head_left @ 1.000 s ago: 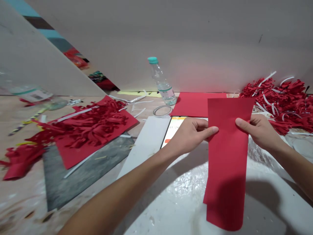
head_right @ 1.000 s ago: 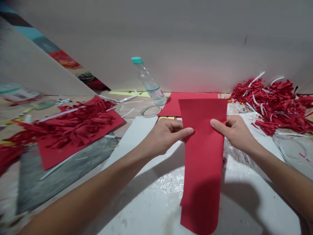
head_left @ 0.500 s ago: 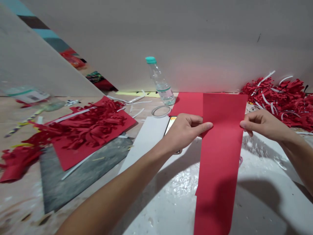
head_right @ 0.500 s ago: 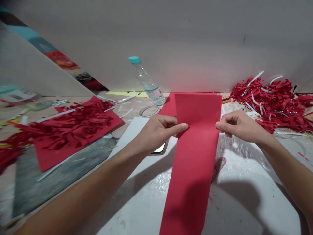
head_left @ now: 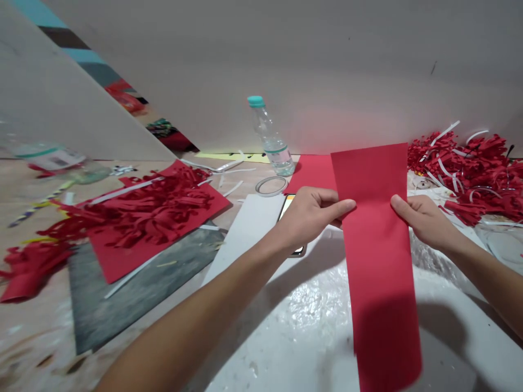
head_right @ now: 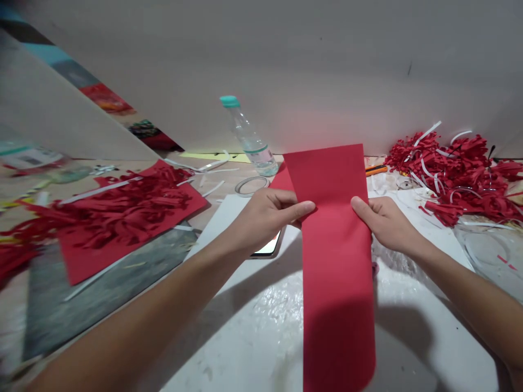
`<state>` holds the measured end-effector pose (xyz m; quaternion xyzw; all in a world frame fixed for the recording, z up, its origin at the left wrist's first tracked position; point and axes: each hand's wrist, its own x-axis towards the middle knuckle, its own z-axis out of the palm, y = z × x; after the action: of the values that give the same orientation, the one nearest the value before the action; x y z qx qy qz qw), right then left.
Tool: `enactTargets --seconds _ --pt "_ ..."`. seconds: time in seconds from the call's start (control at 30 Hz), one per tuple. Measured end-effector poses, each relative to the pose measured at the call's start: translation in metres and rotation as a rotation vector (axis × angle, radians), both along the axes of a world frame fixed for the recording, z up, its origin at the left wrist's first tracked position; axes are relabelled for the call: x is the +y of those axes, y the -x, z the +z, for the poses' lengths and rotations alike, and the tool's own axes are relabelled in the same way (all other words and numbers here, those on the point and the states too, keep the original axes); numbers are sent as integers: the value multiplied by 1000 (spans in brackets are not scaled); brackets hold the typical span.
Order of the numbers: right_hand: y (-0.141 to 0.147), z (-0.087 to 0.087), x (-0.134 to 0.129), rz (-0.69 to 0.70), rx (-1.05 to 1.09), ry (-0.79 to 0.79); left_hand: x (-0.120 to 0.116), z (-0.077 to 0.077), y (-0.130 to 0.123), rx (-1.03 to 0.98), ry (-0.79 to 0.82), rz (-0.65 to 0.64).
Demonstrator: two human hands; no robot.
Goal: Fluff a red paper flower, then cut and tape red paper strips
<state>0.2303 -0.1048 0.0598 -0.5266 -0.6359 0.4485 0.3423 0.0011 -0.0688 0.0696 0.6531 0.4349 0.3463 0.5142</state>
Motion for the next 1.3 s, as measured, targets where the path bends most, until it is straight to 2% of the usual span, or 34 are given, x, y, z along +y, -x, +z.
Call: enactTargets --seconds 0.1,0.27,0.4,0.53,0.63,0.73,0.83,0.93,1.07,1.3 --pt "-1 1 1 5 -10 -1 3 1 3 0 -2 5" --pt "-11 9 4 137 -55 -20 4 4 5 18 -44 24" --pt "-19 15 4 35 -101 -118 5 2 4 14 -38 25" --pt "-18 13 6 13 15 -181 7 0 6 -4 -28 41" --pt "-13 9 8 118 133 -96 10 -2 7 -41 -38 83" --pt "-8 3 7 182 145 30 12 -4 7 -106 2 90" --pt "-7 -3 7 66 168 47 11 -6 6 -200 50 49" --pt "-11 -9 10 -28 237 19 9 -7 5 -243 107 -49" --pt "-16 -14 15 -72 325 -26 2 -3 1 -133 120 -163" --pt "-13 -11 14 -91 393 -14 -7 3 -3 1 73 -163"
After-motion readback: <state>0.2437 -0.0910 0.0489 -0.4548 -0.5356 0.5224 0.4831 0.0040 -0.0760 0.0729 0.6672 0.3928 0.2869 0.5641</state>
